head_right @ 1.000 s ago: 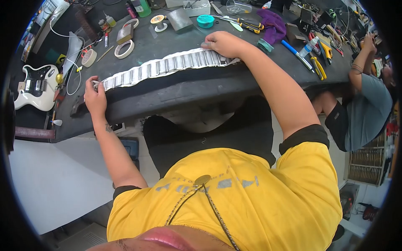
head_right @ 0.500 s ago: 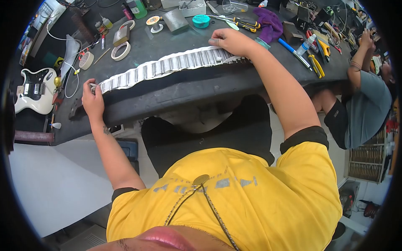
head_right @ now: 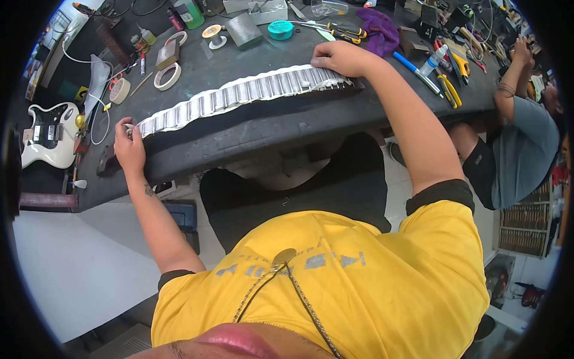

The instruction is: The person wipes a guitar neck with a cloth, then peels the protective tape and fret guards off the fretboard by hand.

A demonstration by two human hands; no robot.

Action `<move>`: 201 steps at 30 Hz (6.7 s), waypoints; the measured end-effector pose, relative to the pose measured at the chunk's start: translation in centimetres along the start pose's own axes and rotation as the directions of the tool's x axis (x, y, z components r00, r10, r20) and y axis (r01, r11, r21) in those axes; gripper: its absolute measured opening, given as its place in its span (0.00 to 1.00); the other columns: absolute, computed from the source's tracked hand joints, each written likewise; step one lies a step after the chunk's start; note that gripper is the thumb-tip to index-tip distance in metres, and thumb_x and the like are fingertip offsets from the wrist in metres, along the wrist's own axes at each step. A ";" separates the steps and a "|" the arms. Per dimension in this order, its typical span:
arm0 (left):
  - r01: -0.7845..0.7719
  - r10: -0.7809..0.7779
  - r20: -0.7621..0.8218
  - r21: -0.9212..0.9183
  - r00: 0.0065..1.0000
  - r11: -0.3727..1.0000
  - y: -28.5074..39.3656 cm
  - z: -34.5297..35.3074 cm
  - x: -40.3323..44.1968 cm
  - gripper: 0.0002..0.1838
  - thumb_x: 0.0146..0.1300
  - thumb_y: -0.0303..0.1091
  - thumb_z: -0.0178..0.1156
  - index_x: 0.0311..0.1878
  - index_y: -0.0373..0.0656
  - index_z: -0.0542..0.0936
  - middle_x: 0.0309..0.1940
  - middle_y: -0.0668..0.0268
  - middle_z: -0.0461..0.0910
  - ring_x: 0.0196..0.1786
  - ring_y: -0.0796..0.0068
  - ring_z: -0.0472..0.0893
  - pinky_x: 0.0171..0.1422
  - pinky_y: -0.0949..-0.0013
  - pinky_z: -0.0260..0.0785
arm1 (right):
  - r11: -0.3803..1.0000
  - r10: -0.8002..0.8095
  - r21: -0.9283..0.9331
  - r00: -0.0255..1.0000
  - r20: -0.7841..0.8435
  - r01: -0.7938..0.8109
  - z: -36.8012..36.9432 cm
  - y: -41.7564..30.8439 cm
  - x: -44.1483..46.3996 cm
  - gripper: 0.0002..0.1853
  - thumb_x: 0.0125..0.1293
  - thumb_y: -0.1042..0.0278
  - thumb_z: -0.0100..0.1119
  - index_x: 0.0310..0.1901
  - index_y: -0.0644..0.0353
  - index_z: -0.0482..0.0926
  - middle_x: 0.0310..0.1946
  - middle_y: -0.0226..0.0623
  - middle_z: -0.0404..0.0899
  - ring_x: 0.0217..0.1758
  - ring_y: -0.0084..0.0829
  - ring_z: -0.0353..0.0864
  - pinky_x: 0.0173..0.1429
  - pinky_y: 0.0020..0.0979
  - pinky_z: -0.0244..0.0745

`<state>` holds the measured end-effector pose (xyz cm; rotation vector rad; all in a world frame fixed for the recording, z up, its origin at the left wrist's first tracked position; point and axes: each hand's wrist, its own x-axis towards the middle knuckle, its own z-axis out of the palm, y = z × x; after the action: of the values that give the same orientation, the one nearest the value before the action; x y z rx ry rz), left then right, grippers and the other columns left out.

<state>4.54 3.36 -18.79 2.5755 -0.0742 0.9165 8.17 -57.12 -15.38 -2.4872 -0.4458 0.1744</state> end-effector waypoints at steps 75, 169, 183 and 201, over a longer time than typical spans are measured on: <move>-0.045 0.041 0.085 0.047 0.996 0.998 -1.3 0.1 0.7 0.15 0.83 0.31 0.60 0.67 0.41 0.83 0.57 0.51 0.90 0.60 0.45 0.88 0.67 0.51 0.77 | 0.990 -0.051 0.127 0.994 -0.098 0.064 -1.8 2.7 -1.8 0.12 0.73 0.64 0.80 0.49 0.63 0.91 0.39 0.30 0.92 0.44 0.22 0.85 0.53 0.31 0.80; -0.250 0.337 0.260 -0.315 0.905 0.916 8.5 2.2 2.8 0.07 0.76 0.30 0.70 0.50 0.36 0.91 0.48 0.56 0.92 0.54 0.55 0.90 0.60 0.59 0.80 | 0.979 -0.156 -0.170 0.944 -0.291 0.109 14.1 -18.5 5.7 0.28 0.72 0.44 0.77 0.60 0.60 0.90 0.56 0.46 0.92 0.63 0.49 0.90 0.68 0.48 0.81; 0.016 0.390 0.457 -0.665 0.800 0.747 7.1 0.4 3.5 0.04 0.71 0.26 0.70 0.42 0.34 0.90 0.46 0.60 0.92 0.54 0.68 0.87 0.64 0.63 0.78 | 0.893 -0.343 0.182 0.885 -0.316 0.411 13.6 -17.6 7.2 0.09 0.67 0.67 0.77 0.39 0.64 0.89 0.38 0.39 0.87 0.42 0.38 0.87 0.49 0.40 0.81; 0.002 0.021 0.039 -0.514 0.999 0.858 15.7 0.7 -1.0 0.17 0.58 0.27 0.74 0.53 0.38 0.89 0.46 0.61 0.92 0.46 0.67 0.87 0.52 0.63 0.80 | 0.845 -0.453 -0.002 0.713 -0.535 0.535 15.2 -17.8 7.7 0.19 0.66 0.61 0.81 0.56 0.55 0.90 0.47 0.35 0.87 0.49 0.37 0.85 0.57 0.40 0.82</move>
<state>1.33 -11.40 -14.35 2.0921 -0.3031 0.7212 7.04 -32.56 -17.50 -2.0485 -0.8069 -0.6486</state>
